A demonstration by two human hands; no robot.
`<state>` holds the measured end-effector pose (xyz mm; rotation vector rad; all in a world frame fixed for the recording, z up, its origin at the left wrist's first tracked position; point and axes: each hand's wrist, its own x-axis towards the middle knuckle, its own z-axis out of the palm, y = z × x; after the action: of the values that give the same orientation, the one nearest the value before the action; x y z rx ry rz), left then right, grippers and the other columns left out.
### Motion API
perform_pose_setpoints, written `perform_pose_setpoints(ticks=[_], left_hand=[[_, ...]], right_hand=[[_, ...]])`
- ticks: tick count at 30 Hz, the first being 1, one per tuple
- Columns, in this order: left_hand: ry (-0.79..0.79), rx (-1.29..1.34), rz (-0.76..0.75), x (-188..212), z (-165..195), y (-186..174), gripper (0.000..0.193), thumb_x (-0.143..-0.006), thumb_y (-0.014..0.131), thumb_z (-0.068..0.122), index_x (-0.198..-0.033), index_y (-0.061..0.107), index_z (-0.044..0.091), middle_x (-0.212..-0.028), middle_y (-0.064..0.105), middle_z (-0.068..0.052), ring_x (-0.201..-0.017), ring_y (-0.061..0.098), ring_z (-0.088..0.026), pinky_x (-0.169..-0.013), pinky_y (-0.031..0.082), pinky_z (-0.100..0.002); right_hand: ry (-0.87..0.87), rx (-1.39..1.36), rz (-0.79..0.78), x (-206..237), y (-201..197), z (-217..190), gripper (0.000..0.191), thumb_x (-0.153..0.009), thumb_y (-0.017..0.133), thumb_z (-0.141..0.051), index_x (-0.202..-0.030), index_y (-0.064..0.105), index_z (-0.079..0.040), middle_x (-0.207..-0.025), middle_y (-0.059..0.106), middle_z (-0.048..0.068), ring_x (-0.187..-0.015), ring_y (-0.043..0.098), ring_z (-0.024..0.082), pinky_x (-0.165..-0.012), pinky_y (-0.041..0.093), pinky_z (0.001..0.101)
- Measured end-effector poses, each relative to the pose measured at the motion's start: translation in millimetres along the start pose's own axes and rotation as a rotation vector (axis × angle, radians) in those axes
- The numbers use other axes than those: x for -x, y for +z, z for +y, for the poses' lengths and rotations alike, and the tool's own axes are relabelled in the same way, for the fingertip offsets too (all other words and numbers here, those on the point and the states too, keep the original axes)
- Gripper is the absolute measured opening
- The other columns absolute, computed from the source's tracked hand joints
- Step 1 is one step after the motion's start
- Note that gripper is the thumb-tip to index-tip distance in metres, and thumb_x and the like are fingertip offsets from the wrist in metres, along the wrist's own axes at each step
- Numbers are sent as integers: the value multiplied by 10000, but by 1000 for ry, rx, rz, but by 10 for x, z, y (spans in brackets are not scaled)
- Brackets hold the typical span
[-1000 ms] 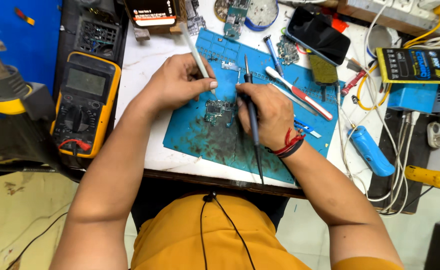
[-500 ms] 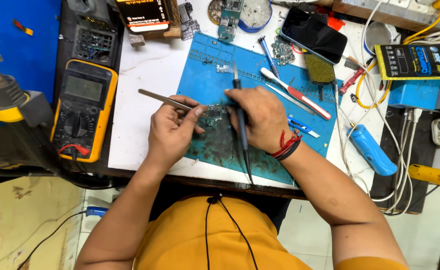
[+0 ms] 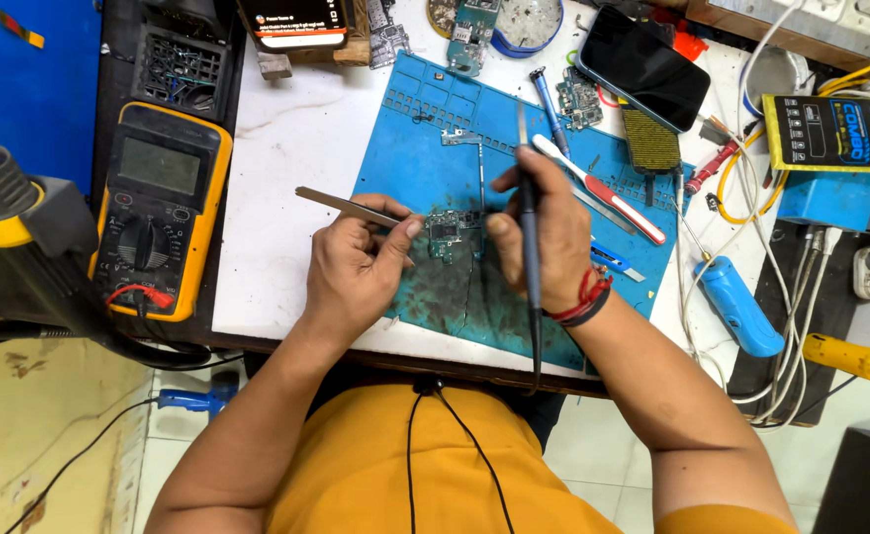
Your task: The person solders components on a disassembled phone motherboard held on a blue silicone mat, using a soldering iron in one hand while steadying the board with a metal tool in the other. They reposition the board, work on different sections, and briefly handle a smartphone placed on the bench before resuming soldering.
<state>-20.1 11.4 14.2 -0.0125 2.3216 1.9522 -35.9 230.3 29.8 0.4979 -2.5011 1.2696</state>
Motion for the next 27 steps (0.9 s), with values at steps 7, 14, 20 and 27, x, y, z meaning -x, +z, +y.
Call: perform_pose_setpoints(ticks=[7,14,20,27], left_hand=[[-7,205,-12,-39,28,80,174,-990,709,148,-1051,676,-12,-872,738,-42,-677,670,-58,-581,579,-220],[49,87,31,-69,68,164,135,-985,713,121,-1054,716,4,-842,761,-42,-670,702,-68,-584,577,-220],[75,-16,20,-26,93,164,105,-979,719,101,-1038,719,16,-757,742,-43,-645,710,-85,-571,545,-229],[88,-82,14,-24,147,154,69,-986,713,90,-1010,715,25,-682,708,-38,-575,652,-76,-520,479,-247]], right_hand=[[-19,14,37,98,-146,42,332,-1122,661,-242,-1329,610,13,-970,730,112,-808,732,180,-713,556,287],[-162,74,-66,219,-258,56,104,-907,671,-69,-993,701,-19,-835,702,134,-702,680,283,-667,523,357],[-247,46,-106,219,-184,107,36,-840,692,-74,-844,674,-43,-738,680,81,-605,649,265,-599,506,375],[-238,37,-134,159,-174,85,28,-865,682,-72,-866,663,-51,-782,699,72,-636,671,260,-614,525,359]])
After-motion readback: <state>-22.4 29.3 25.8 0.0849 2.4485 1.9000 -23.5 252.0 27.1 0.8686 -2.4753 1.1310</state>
